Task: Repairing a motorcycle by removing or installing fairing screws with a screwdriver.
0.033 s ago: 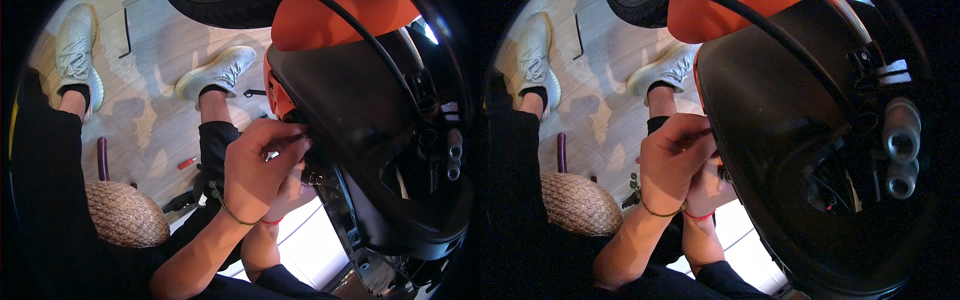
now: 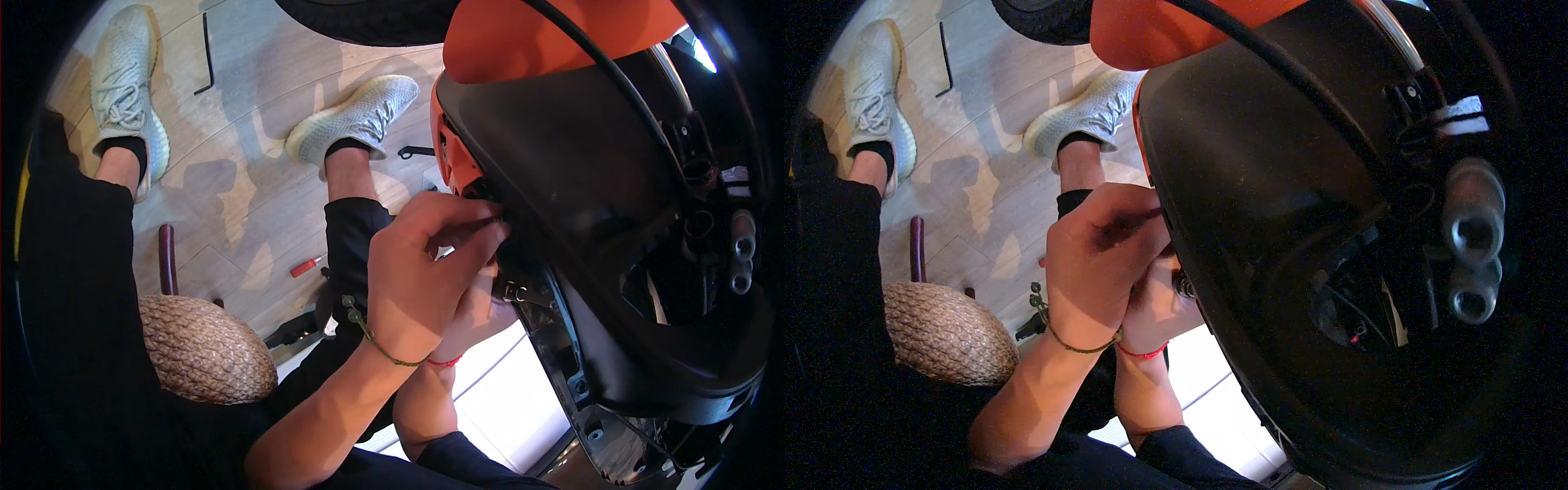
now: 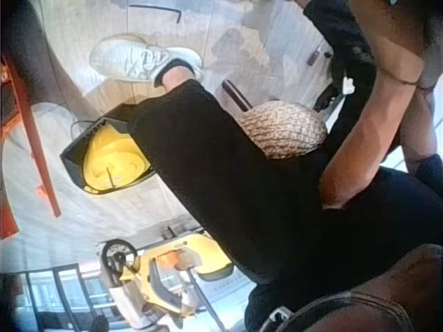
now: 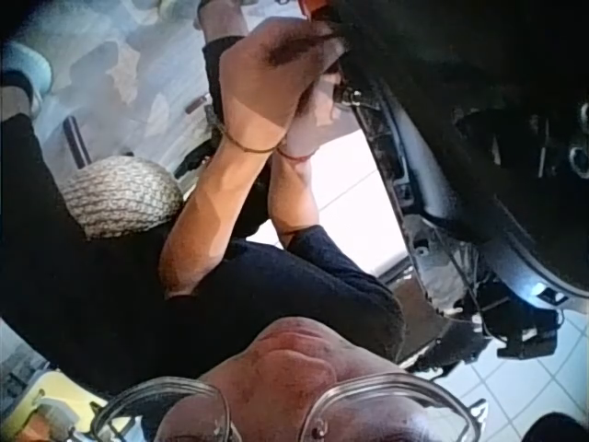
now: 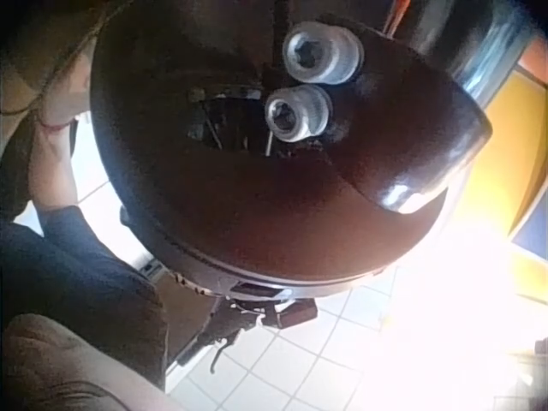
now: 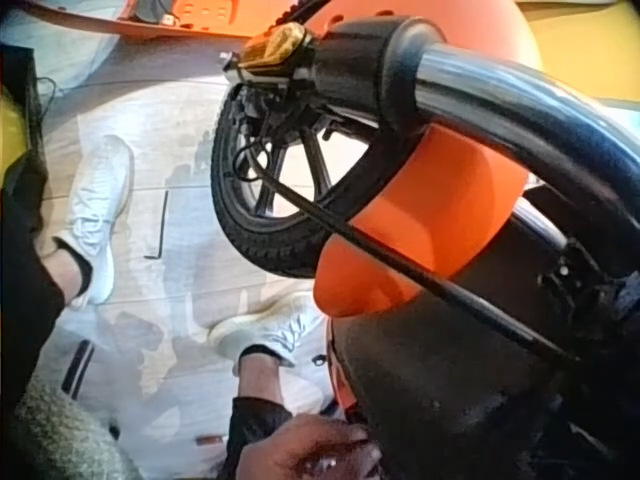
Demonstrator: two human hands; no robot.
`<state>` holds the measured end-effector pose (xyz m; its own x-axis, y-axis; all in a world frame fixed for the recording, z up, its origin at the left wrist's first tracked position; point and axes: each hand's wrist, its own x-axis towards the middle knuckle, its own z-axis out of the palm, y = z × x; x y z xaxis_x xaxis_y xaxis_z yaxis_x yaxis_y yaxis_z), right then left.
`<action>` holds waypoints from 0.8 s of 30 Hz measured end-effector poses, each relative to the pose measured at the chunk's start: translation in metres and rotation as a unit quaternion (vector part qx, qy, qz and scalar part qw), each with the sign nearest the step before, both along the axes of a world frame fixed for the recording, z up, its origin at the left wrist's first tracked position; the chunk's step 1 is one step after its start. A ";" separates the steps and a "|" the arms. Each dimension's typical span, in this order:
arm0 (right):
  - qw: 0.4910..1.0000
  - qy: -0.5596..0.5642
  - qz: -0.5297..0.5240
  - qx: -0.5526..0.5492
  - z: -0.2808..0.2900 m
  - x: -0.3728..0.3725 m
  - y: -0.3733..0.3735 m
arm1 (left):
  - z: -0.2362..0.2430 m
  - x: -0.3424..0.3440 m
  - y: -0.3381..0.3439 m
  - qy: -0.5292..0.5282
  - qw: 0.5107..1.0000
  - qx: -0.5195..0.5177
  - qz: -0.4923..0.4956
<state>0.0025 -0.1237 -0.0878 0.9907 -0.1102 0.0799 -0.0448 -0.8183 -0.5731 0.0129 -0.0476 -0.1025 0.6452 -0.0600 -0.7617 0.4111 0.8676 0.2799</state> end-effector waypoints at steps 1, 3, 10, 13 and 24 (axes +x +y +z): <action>1.000 -0.001 -0.001 0.002 0.001 0.001 0.000 | 0.001 0.001 -0.002 -0.001 1.000 0.000 0.002; 1.000 -0.002 -0.004 0.007 0.001 0.000 0.000 | 0.000 0.001 -0.007 0.010 0.997 -0.052 0.053; 1.000 -0.004 -0.018 0.024 0.000 0.000 -0.005 | -0.001 0.004 -0.003 0.011 0.997 -0.061 0.044; 0.999 -0.003 -0.026 0.033 -0.002 -0.001 -0.006 | -0.001 0.003 -0.002 0.009 0.998 -0.048 0.037; 0.997 -0.005 -0.052 0.062 -0.004 -0.005 -0.008 | -0.005 -0.003 -0.005 -0.027 0.996 -0.068 0.043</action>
